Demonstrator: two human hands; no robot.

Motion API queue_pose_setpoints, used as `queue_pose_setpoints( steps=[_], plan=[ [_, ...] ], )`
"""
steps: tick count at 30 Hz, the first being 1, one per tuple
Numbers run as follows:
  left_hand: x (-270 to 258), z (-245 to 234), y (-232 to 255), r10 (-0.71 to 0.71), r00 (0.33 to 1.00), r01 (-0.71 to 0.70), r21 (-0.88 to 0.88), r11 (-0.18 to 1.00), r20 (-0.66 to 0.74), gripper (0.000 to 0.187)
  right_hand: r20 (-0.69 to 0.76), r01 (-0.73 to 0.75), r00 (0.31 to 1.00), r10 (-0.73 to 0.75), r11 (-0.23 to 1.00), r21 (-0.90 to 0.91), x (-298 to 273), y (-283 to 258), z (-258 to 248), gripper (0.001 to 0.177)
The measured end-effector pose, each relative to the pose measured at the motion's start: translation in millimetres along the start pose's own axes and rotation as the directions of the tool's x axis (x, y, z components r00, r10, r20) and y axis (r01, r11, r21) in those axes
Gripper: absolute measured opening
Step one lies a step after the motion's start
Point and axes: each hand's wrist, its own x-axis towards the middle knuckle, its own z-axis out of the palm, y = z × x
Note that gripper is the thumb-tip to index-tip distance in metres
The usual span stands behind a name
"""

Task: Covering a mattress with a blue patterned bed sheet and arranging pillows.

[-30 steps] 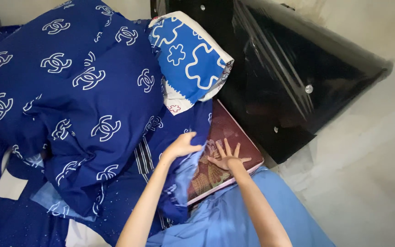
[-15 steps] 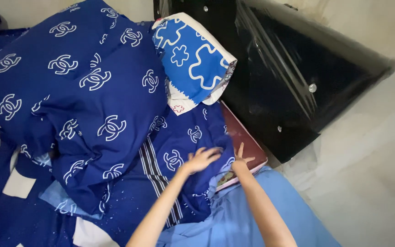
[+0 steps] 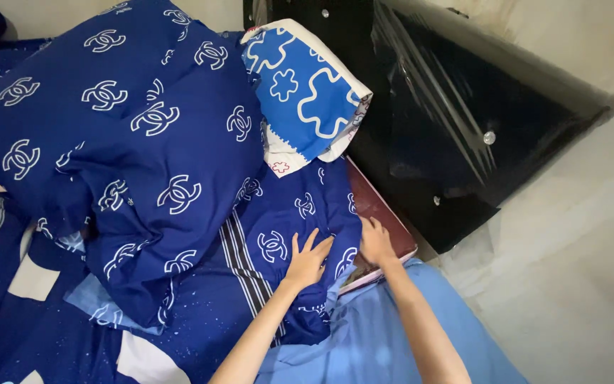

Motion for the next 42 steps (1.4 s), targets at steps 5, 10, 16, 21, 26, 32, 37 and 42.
queue_pose_setpoints(
  steps=[5,10,16,21,26,32,37,42],
  plan=[
    [0,-2,1,-0.003,1.0,0.003,0.017,1.0,0.02,0.071,0.067,-0.241,0.969,0.239,0.843,0.482,-3,-100,-96,0.048],
    [4,61,-34,-0.197,0.889,0.038,0.362,0.932,0.414,0.059,-0.066,0.299,0.951,-0.302,0.844,0.445,14,-131,17,0.035],
    [-3,137,-77,-0.121,0.988,0.127,0.067,0.99,-0.094,0.094,0.029,0.215,0.976,-0.214,0.975,-0.06,-9,-187,32,0.071],
    [-5,126,-69,-0.092,0.973,0.099,0.024,0.995,-0.214,0.094,0.071,0.228,0.972,-0.223,0.971,-0.077,-7,-183,31,0.072],
    [-6,122,-65,-0.104,0.987,0.106,0.009,0.994,-0.125,0.097,0.126,0.27,0.958,-0.257,0.957,-0.105,-8,-174,26,0.068],
    [1,91,-45,-0.078,0.986,0.031,0.295,0.955,0.149,0.082,0.232,0.413,0.897,-0.377,0.901,-0.133,-8,-151,-2,0.057],
    [-4,56,-25,-0.169,0.913,0.061,0.285,0.957,0.372,0.054,0.367,0.435,0.853,-0.371,0.894,-0.107,-33,-138,-48,0.058],
    [4,50,-23,-0.053,0.994,0.032,0.213,0.976,0.091,0.052,-0.027,0.257,0.965,-0.263,0.913,0.316,-89,-138,-63,0.075]
  ],
)
